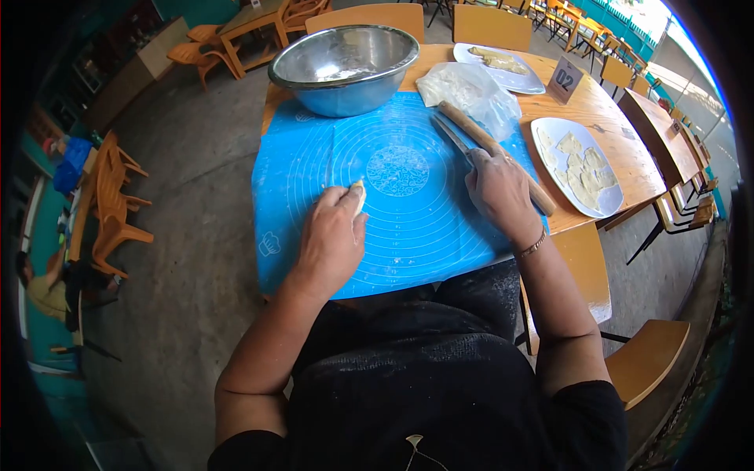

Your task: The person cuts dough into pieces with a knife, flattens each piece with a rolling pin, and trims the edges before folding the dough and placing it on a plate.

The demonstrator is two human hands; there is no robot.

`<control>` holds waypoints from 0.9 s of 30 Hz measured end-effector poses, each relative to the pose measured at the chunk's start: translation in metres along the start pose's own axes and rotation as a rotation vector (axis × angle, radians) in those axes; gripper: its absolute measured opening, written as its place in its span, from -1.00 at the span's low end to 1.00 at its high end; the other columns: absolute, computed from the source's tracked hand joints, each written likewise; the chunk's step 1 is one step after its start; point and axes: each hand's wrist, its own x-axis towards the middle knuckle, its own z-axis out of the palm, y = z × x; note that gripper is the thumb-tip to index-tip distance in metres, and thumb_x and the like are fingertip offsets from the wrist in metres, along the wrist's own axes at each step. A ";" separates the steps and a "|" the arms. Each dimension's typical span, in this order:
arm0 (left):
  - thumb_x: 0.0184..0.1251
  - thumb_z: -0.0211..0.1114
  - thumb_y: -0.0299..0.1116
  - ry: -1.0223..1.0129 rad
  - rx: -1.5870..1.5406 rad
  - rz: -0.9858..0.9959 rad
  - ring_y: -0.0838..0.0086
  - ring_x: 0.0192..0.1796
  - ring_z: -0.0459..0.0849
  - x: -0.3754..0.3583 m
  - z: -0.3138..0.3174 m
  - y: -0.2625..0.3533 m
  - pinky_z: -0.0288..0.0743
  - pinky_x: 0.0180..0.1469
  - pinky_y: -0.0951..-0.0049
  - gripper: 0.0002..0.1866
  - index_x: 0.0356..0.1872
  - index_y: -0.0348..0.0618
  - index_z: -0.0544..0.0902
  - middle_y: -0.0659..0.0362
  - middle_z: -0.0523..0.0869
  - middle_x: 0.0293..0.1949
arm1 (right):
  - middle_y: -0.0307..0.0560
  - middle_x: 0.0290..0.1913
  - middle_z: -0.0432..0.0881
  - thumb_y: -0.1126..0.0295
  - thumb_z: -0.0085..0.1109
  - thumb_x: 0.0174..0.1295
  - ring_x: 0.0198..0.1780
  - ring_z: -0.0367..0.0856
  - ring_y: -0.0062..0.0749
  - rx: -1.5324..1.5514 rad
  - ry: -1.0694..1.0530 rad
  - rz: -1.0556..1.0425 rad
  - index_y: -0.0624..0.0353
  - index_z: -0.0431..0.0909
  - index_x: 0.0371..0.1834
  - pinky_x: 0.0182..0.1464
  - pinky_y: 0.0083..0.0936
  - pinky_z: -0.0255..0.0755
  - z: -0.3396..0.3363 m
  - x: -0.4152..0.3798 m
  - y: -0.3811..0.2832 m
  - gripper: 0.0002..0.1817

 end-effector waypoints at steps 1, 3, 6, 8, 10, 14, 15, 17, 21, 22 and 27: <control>0.34 0.27 -0.55 0.023 0.064 0.029 -0.06 0.05 0.65 -0.003 0.003 -0.001 0.51 0.18 0.14 -0.61 0.18 -0.44 0.59 -0.20 0.65 0.01 | 0.24 -0.19 0.62 0.44 0.14 0.22 -0.15 0.65 0.12 0.084 0.003 0.048 0.27 0.57 -0.07 -0.07 -0.09 0.53 -0.004 -0.001 -0.006 -0.77; 0.39 0.24 -0.50 0.047 0.111 0.040 -0.08 0.11 0.64 -0.006 0.002 -0.001 0.47 0.25 0.14 -0.66 0.12 -0.49 0.62 -0.26 0.64 0.08 | 0.25 -0.19 0.62 0.44 0.13 0.24 -0.14 0.65 0.15 0.174 0.004 0.092 0.27 0.54 -0.02 -0.08 -0.07 0.52 -0.011 -0.005 -0.019 -0.74; 0.38 0.25 -0.52 0.154 0.161 0.119 -0.06 0.12 0.65 -0.005 0.004 -0.011 0.49 0.23 0.17 -0.70 0.06 -0.50 0.65 -0.25 0.66 0.06 | 0.26 -0.19 0.61 0.47 0.11 0.29 -0.18 0.64 0.18 0.383 0.087 0.056 0.27 0.49 0.08 -0.12 -0.03 0.52 -0.023 -0.016 -0.040 -0.70; 0.37 0.26 -0.52 0.153 0.075 0.098 -0.05 0.10 0.67 -0.003 0.002 -0.008 0.51 0.21 0.17 -0.72 0.03 -0.50 0.66 -0.24 0.68 0.05 | 0.24 -0.19 0.61 0.50 0.10 0.31 -0.22 0.64 0.22 0.476 0.031 0.009 0.28 0.47 0.12 -0.17 -0.03 0.53 -0.032 -0.024 -0.059 -0.68; 0.36 0.26 -0.53 0.150 -0.012 0.081 -0.04 0.08 0.68 0.000 0.001 -0.006 0.53 0.19 0.18 -0.73 0.00 -0.49 0.67 -0.22 0.69 0.03 | 0.23 -0.20 0.61 0.51 0.08 0.31 -0.26 0.65 0.20 0.467 -0.044 -0.006 0.29 0.46 0.17 -0.21 -0.05 0.54 -0.044 -0.034 -0.077 -0.64; 0.33 0.28 -0.54 0.124 -0.037 0.093 -0.02 0.03 0.70 0.002 0.004 -0.010 0.56 0.14 0.19 -0.76 -0.04 -0.47 0.68 -0.17 0.72 -0.01 | 0.20 -0.24 0.60 0.55 0.04 0.28 -0.34 0.67 0.10 0.375 -0.252 -0.084 0.35 0.37 0.35 -0.30 -0.12 0.56 -0.047 -0.049 -0.091 -0.48; 0.33 0.27 -0.54 0.148 -0.027 0.110 -0.02 0.02 0.71 0.002 0.006 -0.011 0.57 0.13 0.18 -0.76 -0.04 -0.47 0.68 -0.17 0.73 -0.03 | 0.20 -0.27 0.58 0.58 0.03 0.25 -0.38 0.68 0.02 0.337 -0.282 -0.121 0.42 0.31 0.42 -0.33 -0.16 0.57 -0.047 -0.050 -0.093 -0.40; 0.33 0.27 -0.54 0.160 -0.006 0.109 -0.03 0.02 0.70 0.001 0.009 -0.013 0.56 0.13 0.17 -0.76 -0.04 -0.46 0.68 -0.17 0.73 -0.04 | 0.20 -0.28 0.58 0.58 0.04 0.24 -0.38 0.68 0.00 0.319 -0.281 -0.126 0.43 0.29 0.43 -0.34 -0.18 0.58 -0.041 -0.052 -0.095 -0.38; 0.32 0.25 -0.55 0.184 0.071 0.095 -0.06 0.01 0.69 0.000 0.012 -0.009 0.55 0.12 0.12 -0.76 -0.03 -0.43 0.68 -0.18 0.72 -0.05 | 0.19 -0.30 0.56 0.59 0.05 0.21 -0.42 0.67 -0.06 0.311 -0.299 -0.132 0.48 0.24 0.45 -0.38 -0.25 0.58 -0.040 -0.054 -0.106 -0.33; 0.32 0.25 -0.55 0.180 0.072 0.093 -0.06 0.01 0.69 -0.001 0.013 -0.008 0.55 0.12 0.12 -0.76 -0.03 -0.43 0.68 -0.18 0.72 -0.05 | 0.19 -0.30 0.56 0.59 0.05 0.21 -0.42 0.67 -0.06 0.314 -0.301 -0.130 0.48 0.24 0.45 -0.38 -0.25 0.58 -0.040 -0.054 -0.107 -0.33; 0.32 0.22 -0.56 0.178 0.095 0.080 -0.06 0.01 0.67 0.000 0.016 -0.005 0.53 0.11 0.10 -0.77 -0.05 -0.41 0.67 -0.16 0.72 -0.06 | 0.17 -0.31 0.53 0.58 0.06 0.20 -0.46 0.65 -0.10 0.354 -0.278 -0.165 0.50 0.26 0.44 -0.41 -0.28 0.57 -0.043 -0.055 -0.109 -0.34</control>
